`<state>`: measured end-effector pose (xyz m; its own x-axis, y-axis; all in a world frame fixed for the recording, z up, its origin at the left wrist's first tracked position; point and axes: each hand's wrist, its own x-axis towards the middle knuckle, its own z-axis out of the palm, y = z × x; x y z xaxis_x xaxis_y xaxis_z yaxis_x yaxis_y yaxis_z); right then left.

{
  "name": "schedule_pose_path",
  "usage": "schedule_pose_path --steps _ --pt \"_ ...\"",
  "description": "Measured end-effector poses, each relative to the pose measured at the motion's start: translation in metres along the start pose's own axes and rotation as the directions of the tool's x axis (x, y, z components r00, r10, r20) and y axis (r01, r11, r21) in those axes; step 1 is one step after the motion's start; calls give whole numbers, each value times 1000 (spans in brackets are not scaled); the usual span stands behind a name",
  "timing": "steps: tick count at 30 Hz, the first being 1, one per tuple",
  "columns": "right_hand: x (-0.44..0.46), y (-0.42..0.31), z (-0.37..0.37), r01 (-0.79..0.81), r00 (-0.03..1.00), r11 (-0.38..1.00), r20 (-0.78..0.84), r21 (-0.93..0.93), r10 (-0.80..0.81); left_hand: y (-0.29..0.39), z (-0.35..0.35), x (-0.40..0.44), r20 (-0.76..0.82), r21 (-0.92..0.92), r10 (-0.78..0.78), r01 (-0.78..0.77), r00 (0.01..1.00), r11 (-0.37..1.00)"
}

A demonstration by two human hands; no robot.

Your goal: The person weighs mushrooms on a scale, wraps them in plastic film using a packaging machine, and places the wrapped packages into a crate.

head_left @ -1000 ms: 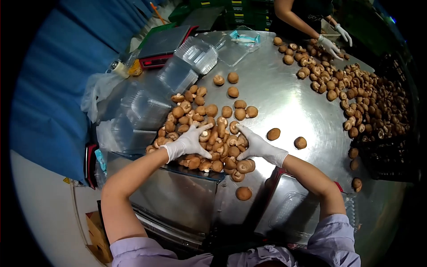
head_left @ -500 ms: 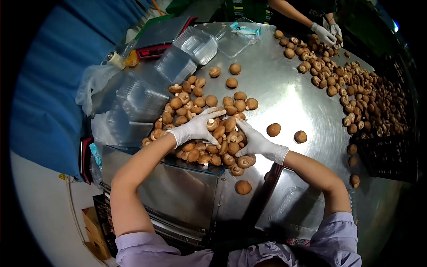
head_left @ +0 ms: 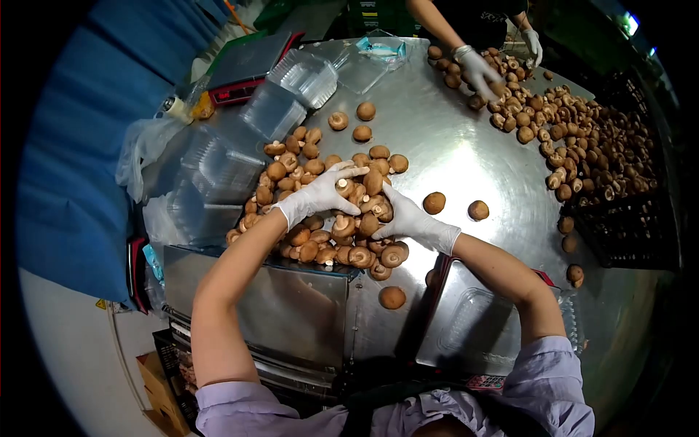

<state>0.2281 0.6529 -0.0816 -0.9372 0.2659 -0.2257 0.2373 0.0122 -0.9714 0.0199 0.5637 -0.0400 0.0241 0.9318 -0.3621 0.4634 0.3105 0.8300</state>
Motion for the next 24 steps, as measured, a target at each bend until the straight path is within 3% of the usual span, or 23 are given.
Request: schedule_pose_path --steps 5,9,11,12,15,20,22,24 --pt "-5 1 -2 73 994 978 -67 -196 -87 3 7 0 -18 -10 71 -71 997 997" --pt "-21 -3 -2 76 988 979 -116 -191 -99 25 17 -6 -33 -65 125 -127 992 990" --pt "-40 -16 0 125 984 992 -134 29 -120 43 26 -8 -20 -91 150 -152 988 984" --pt "-48 -19 -1 130 982 991 -143 21 -126 51 32 -11 -8 -123 167 -167 986 978" --pt "-83 -29 -13 71 991 987 -105 -145 -86 73 54 -20 -16 -202 135 -136 991 970" --pt "-160 -44 -26 58 986 986 -145 -154 -81 128 105 -38 -12 -206 181 -180 983 962" --pt "-197 -57 -32 55 988 980 -133 -193 -82 146 131 -42 -18 -318 196 -191 980 929" --pt "-236 -69 -38 -12 987 940 -157 -340 -44 167 160 -49 12 -358 193 -176 981 917"
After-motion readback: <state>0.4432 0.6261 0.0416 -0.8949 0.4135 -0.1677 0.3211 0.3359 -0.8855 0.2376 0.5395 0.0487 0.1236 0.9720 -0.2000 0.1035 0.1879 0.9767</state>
